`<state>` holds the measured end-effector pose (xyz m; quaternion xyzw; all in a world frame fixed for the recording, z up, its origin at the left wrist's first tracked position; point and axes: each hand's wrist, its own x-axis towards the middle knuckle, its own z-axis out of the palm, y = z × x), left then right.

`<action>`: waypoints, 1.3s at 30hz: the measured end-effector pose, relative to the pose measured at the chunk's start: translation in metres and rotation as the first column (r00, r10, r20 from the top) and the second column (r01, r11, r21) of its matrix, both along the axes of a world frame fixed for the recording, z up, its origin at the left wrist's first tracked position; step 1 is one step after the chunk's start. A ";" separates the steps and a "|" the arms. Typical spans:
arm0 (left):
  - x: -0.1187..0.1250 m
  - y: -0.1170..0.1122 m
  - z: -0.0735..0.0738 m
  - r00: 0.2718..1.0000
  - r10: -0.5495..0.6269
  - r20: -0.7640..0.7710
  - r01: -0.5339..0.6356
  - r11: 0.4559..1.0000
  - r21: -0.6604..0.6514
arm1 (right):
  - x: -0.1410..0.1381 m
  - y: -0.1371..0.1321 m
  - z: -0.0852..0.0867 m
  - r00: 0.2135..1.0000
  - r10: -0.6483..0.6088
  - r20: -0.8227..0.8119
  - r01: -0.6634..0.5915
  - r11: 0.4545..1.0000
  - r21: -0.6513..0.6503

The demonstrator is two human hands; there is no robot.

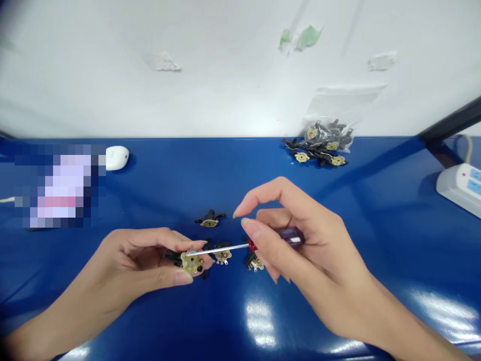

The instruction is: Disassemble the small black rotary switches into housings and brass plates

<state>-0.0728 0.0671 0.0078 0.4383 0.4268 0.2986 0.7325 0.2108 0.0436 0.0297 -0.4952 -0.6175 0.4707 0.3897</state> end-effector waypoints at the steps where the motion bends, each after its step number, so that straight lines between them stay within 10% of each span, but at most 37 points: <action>1: 0.000 0.000 0.001 1.000 -0.001 -0.003 0.001 1.000 0.000 | 0.000 0.000 0.000 0.999 -0.037 -0.007 0.037 0.999 0.018; 39: -0.001 0.000 0.001 0.999 -0.008 -0.035 0.009 1.000 0.024 | -0.003 0.001 0.004 0.998 -0.054 0.017 0.054 0.998 0.028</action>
